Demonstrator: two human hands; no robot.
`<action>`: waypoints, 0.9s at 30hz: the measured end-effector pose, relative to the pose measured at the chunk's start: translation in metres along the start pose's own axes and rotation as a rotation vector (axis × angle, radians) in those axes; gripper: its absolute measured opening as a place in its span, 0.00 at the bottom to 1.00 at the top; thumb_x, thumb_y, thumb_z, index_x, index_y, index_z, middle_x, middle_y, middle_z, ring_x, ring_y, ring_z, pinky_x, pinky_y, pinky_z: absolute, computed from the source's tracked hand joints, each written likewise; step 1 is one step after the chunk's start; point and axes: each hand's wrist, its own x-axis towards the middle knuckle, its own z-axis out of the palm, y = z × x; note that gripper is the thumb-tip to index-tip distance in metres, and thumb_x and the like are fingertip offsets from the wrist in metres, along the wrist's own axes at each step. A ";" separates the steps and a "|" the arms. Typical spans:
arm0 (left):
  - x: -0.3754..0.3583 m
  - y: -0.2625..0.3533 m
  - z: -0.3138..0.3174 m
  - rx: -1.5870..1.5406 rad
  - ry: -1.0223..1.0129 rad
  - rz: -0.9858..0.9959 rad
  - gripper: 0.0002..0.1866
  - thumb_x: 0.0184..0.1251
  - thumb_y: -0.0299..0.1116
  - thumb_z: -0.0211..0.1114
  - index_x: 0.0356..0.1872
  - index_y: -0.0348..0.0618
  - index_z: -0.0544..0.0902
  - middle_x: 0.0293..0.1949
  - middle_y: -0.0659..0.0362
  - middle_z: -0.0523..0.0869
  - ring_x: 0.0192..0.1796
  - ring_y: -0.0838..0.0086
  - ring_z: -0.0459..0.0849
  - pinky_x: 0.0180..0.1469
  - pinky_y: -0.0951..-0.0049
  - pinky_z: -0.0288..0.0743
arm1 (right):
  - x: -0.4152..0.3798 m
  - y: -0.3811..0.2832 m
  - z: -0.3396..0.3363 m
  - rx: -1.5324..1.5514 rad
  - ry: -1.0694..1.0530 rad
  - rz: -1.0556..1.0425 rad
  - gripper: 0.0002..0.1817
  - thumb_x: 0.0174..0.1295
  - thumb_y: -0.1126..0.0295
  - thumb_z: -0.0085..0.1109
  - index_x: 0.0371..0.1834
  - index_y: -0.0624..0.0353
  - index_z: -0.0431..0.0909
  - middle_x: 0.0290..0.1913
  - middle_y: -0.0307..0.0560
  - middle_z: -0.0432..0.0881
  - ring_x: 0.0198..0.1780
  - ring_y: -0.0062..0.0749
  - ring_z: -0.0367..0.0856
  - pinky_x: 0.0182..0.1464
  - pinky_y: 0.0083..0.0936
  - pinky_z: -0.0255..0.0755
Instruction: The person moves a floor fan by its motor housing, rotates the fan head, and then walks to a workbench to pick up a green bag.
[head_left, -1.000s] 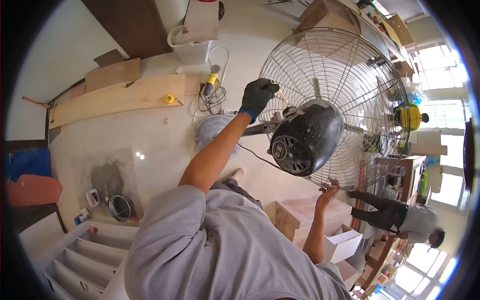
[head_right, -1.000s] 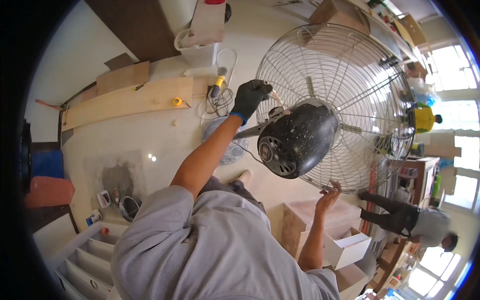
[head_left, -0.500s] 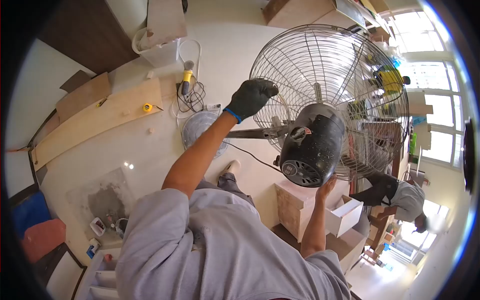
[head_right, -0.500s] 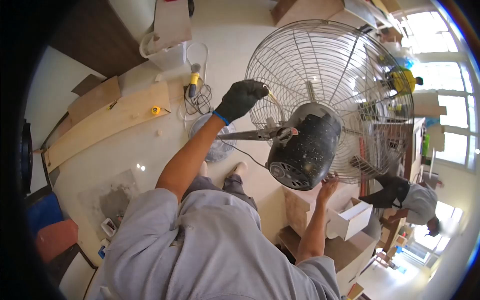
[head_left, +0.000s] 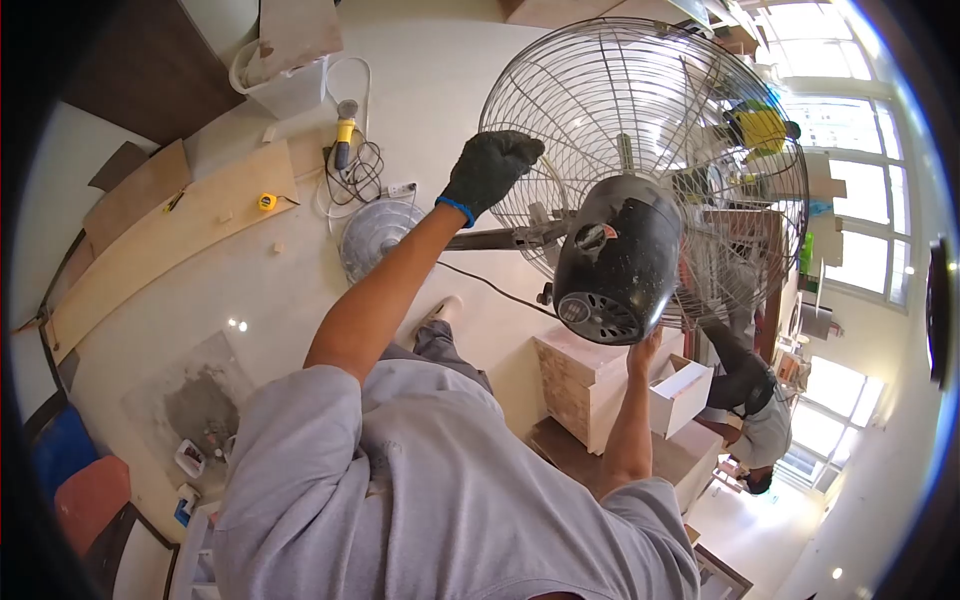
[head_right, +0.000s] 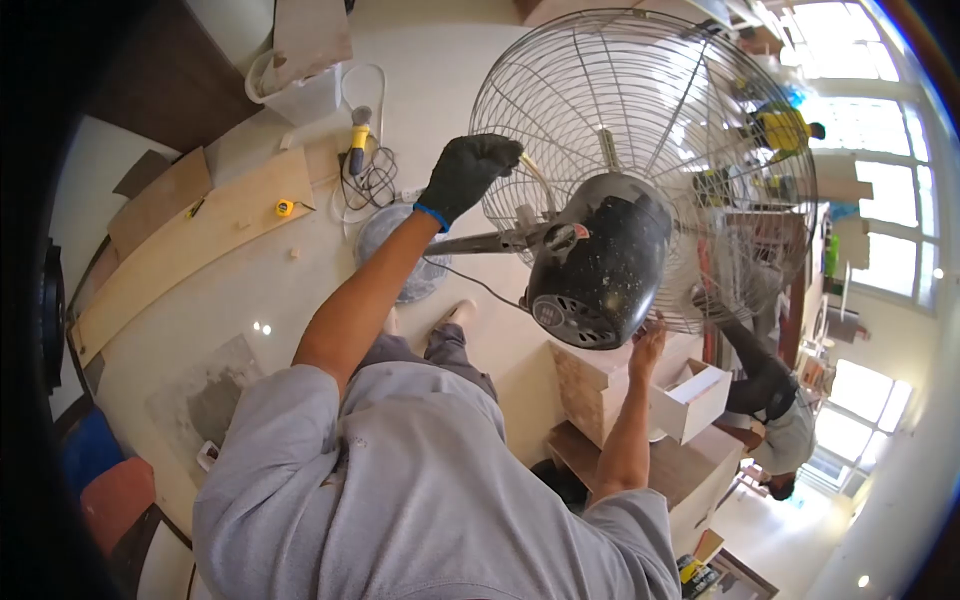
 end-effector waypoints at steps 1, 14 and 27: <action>-0.001 0.002 0.000 0.003 0.001 -0.014 0.21 0.67 0.49 0.65 0.33 0.37 0.87 0.24 0.62 0.85 0.30 0.81 0.80 0.38 0.75 0.75 | 0.001 0.000 -0.001 0.024 0.021 0.047 0.26 0.78 0.51 0.37 0.71 0.55 0.61 0.40 0.43 0.79 0.35 0.24 0.77 0.38 0.19 0.72; -0.004 -0.018 0.002 -0.153 0.027 -0.102 0.17 0.68 0.41 0.61 0.31 0.36 0.85 0.23 0.60 0.84 0.26 0.80 0.80 0.32 0.75 0.76 | 0.009 -0.012 -0.011 0.000 -0.063 0.177 0.14 0.71 0.76 0.47 0.58 0.61 0.65 0.37 0.40 0.76 0.33 0.20 0.75 0.36 0.20 0.76; 0.003 -0.026 0.007 -0.303 -0.026 -0.265 0.13 0.68 0.36 0.63 0.35 0.33 0.83 0.25 0.57 0.84 0.23 0.78 0.81 0.27 0.77 0.77 | 0.007 -0.029 -0.008 -0.080 -0.090 0.190 0.13 0.73 0.74 0.47 0.57 0.68 0.66 0.46 0.52 0.78 0.42 0.30 0.81 0.43 0.25 0.82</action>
